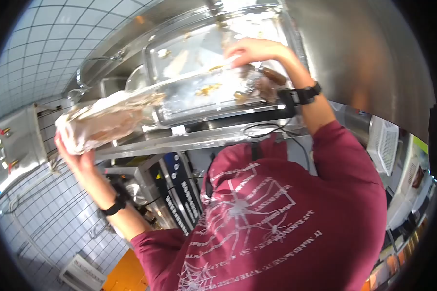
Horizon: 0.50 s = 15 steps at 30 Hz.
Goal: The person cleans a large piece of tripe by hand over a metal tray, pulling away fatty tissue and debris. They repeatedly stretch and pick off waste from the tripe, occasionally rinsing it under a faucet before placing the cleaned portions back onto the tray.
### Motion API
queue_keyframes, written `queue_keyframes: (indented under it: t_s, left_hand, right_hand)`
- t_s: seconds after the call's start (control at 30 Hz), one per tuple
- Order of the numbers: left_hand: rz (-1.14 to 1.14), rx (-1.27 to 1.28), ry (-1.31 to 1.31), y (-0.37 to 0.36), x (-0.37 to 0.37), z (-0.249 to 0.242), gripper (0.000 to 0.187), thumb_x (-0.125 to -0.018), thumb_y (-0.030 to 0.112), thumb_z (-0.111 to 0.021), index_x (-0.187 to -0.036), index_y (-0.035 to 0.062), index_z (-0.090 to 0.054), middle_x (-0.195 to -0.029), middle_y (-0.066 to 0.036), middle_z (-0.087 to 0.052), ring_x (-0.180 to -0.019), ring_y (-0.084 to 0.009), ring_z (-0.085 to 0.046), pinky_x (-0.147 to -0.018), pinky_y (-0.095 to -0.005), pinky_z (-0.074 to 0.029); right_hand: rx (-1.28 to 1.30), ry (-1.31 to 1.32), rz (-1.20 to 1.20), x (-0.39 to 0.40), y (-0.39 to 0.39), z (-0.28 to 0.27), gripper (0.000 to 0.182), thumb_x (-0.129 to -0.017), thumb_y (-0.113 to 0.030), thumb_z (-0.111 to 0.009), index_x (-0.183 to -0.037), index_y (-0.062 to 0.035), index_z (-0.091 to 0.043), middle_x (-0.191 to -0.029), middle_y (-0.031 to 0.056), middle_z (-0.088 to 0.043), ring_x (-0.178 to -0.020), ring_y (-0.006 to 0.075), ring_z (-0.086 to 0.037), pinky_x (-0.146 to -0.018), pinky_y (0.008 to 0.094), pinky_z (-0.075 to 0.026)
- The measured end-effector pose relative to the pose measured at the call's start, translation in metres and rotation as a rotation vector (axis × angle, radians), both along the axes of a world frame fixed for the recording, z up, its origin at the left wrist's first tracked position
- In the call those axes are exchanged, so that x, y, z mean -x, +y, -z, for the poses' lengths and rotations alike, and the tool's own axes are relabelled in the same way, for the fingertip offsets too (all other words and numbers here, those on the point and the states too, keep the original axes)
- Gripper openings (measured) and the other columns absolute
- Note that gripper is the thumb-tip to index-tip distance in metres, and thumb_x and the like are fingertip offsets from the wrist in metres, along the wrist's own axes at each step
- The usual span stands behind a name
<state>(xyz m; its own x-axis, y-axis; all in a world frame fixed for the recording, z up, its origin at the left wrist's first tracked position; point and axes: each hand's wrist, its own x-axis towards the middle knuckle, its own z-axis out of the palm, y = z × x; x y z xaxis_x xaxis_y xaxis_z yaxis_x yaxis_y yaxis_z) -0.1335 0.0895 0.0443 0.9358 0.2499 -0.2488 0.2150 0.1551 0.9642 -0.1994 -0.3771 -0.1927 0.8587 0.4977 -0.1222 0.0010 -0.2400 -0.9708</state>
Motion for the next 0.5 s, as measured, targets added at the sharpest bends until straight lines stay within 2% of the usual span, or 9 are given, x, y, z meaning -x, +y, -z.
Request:
queue_keyframes:
  t_s: [0.03,0.1,0.13,0.17,0.23,0.3,0.37,0.47,0.5]
  left_hand:
    - [0.02,0.022,-0.042,0.003,-0.002,0.011,0.039,-0.09,0.039,-0.053,-0.116,0.0105,-0.06,-0.115,-0.006,-0.062,-0.107,-0.0236,-0.057,-0.091,-0.0425,-0.047]
    - [0.088,0.136,0.012,-0.007,0.001,0.019,0.039,-0.091,0.038,-0.053,-0.115,0.0086,-0.059,-0.116,-0.007,-0.062,-0.105,-0.0235,-0.058,-0.091,-0.0411,-0.048]
    - [0.105,0.131,0.014,-0.019,0.006,0.019,0.04,-0.089,0.038,-0.055,-0.117,0.0091,-0.059,-0.116,-0.007,-0.062,-0.106,-0.0242,-0.058,-0.091,-0.0422,-0.048]
    - [0.122,0.131,0.02,-0.033,0.012,0.021,0.043,-0.087,0.039,-0.057,-0.118,0.0096,-0.058,-0.116,-0.007,-0.062,-0.108,-0.0248,-0.058,-0.092,-0.0433,-0.049]
    - [0.131,0.143,0.028,-0.052,0.016,0.022,0.044,-0.088,0.038,-0.056,-0.12,0.0089,-0.057,-0.118,-0.008,-0.061,-0.109,-0.0252,-0.058,-0.093,-0.0431,-0.048]
    - [0.148,0.152,0.034,-0.072,0.019,0.021,0.045,-0.089,0.038,-0.055,-0.122,0.0082,-0.056,-0.119,-0.009,-0.061,-0.111,-0.0255,-0.057,-0.095,-0.043,-0.047]
    - [0.223,0.146,0.038,-0.088,0.024,0.018,0.045,-0.09,0.037,-0.054,-0.123,0.0066,-0.055,-0.121,-0.01,-0.06,-0.112,-0.026,-0.057,-0.095,-0.0434,-0.047]
    - [0.148,0.116,0.035,-0.105,0.029,0.014,0.044,-0.09,0.035,-0.053,-0.123,0.0053,-0.055,-0.121,-0.011,-0.06,-0.111,-0.0261,-0.058,-0.093,-0.0424,-0.048]
    - [0.135,0.141,0.05,-0.106,0.03,0.013,0.044,-0.09,0.035,-0.053,-0.123,0.0053,-0.055,-0.121,-0.011,-0.06,-0.11,-0.0261,-0.058,-0.093,-0.042,-0.049]
  right_hand:
    - [0.162,-0.162,-0.022,-0.003,0.002,0.009,0.021,-0.086,-0.022,-0.064,-0.099,-0.005,-0.067,-0.078,0.0021,-0.062,-0.073,0.0099,-0.055,-0.064,0.0259,-0.044]
    - [0.388,0.172,-0.036,-0.002,0.008,0.01,0.024,-0.081,-0.022,-0.067,-0.097,-0.0024,-0.066,-0.092,0.0099,-0.065,-0.087,0.0181,-0.061,-0.074,0.0316,-0.047]
    - [0.454,-0.072,-0.002,0.0,0.014,0.028,0.025,-0.076,-0.021,-0.071,-0.092,-0.0025,-0.066,-0.097,0.0127,-0.064,-0.091,0.0238,-0.061,-0.077,0.0354,-0.047]
    - [0.45,-0.074,-0.007,-0.005,0.023,0.046,0.025,-0.076,-0.021,-0.071,-0.092,-0.0025,-0.066,-0.097,0.0127,-0.064,-0.091,0.0238,-0.061,-0.077,0.0354,-0.047]
    - [0.621,-0.169,-0.225,-0.015,0.052,0.053,0.027,-0.073,-0.021,-0.072,-0.091,-0.0026,-0.065,-0.097,0.0144,-0.062,-0.092,0.0274,-0.06,-0.076,0.0379,-0.047]
    - [0.328,-0.029,-0.214,-0.023,0.088,0.056,0.03,-0.075,-0.023,-0.072,-0.095,-0.0025,-0.063,-0.087,0.0119,-0.061,-0.084,0.0238,-0.06,-0.071,0.0364,-0.047]
    - [0.048,-0.07,-0.171,-0.026,0.116,0.028,0.034,-0.077,-0.024,-0.071,-0.101,-0.002,-0.059,-0.078,0.0076,-0.059,-0.074,0.0202,-0.057,-0.066,0.0335,-0.045]
    - [-0.239,0.14,-0.098,-0.021,0.139,-0.011,0.032,-0.081,-0.025,-0.069,-0.102,-0.0032,-0.058,-0.071,0.0044,-0.057,-0.066,0.0176,-0.052,-0.061,0.0318,-0.043]
    - [-0.243,0.138,-0.103,-0.024,0.141,-0.015,0.032,-0.081,-0.025,-0.069,-0.102,-0.0032,-0.058,-0.071,0.0044,-0.057,-0.066,0.0176,-0.052,-0.061,0.0318,-0.043]
